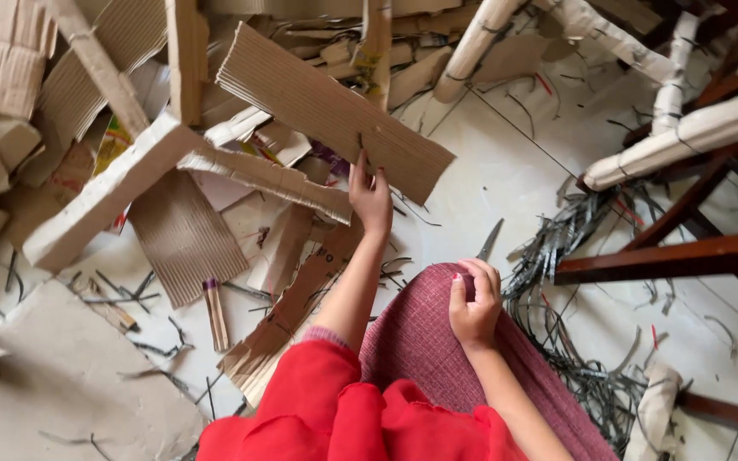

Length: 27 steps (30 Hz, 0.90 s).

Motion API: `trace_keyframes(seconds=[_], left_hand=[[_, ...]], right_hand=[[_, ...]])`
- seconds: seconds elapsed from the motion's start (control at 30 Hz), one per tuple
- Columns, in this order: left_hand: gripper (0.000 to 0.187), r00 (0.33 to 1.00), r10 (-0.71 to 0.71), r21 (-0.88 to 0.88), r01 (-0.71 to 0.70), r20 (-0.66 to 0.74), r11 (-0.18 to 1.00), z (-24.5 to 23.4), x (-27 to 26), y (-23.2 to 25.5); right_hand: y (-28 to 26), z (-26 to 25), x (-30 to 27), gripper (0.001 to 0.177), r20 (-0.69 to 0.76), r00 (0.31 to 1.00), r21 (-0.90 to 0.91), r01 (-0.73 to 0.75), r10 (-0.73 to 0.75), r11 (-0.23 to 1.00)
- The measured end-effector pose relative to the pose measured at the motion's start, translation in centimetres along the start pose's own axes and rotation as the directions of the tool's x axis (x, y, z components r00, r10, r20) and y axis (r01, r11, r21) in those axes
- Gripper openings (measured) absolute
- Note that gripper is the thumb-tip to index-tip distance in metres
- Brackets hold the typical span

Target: Wrapping and tying string around cardboard-protected chair legs to secure the packaging.

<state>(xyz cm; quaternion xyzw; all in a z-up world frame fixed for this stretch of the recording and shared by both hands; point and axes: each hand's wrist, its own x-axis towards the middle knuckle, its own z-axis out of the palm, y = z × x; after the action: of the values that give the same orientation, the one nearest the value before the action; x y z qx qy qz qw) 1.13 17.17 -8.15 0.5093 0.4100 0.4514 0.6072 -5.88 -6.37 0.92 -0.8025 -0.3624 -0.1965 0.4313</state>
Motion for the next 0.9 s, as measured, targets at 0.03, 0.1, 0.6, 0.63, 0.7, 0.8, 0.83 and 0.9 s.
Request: trace_keyframes(seconds=[0.03, 0.1, 0.6, 0.63, 0.7, 0.8, 0.83, 0.9], left_hand=[[0.048, 0.998, 0.067, -0.093, -0.065, 0.021, 0.994, -0.1, -1.2, 0.4], [0.049, 0.984, 0.159, -0.145, -0.147, 0.075, 0.978, 0.2, -3.8, 4.4], [0.065, 0.647, 0.416, -0.321, -0.268, 0.639, 0.908, 5.9, -24.9, 9.2], [0.066, 0.632, 0.453, -0.302, -0.338, 0.629, 0.891, 6.2, -25.6, 8.9], [0.063, 0.627, 0.464, -0.275, -0.38, 0.626, 0.883, 6.9, -25.1, 6.4], [0.065, 0.653, 0.387, -0.22, -0.326, 0.651, 0.92, 7.2, -24.8, 2.7], [0.07, 0.677, 0.307, -0.195, -0.238, 0.669, 0.951, 7.3, -24.3, 1.6], [0.073, 0.676, 0.267, -0.159, -0.218, 0.687, 0.963, 7.0, -24.5, 4.1]], right_hand=[[-0.3, -0.2, 0.1, 0.021, -0.011, 1.0, 0.012, -0.016, 0.017, 1.0], [-0.3, -0.8, 0.3, 0.024, -0.06, 0.997, 0.013, -0.053, 0.053, 0.999], [12.1, -18.3, -13.7, 0.034, -0.423, 0.856, -0.206, -0.411, 0.298, 0.888], [13.5, -19.0, -14.4, 0.033, -0.42, 0.853, -0.237, -0.434, 0.311, 0.869], [17.0, -18.3, -14.2, 0.031, -0.369, 0.852, -0.245, -0.474, 0.371, 0.845], [20.9, -16.4, -14.7, 0.035, -0.189, 0.758, -0.227, -0.653, 0.624, 0.723], [22.2, -15.3, -14.4, 0.043, -0.056, 0.632, -0.215, -0.764, 0.773, 0.609], [24.3, -11.9, -14.1, 0.042, -0.057, 0.712, -0.264, -0.686, 0.7, 0.677]])
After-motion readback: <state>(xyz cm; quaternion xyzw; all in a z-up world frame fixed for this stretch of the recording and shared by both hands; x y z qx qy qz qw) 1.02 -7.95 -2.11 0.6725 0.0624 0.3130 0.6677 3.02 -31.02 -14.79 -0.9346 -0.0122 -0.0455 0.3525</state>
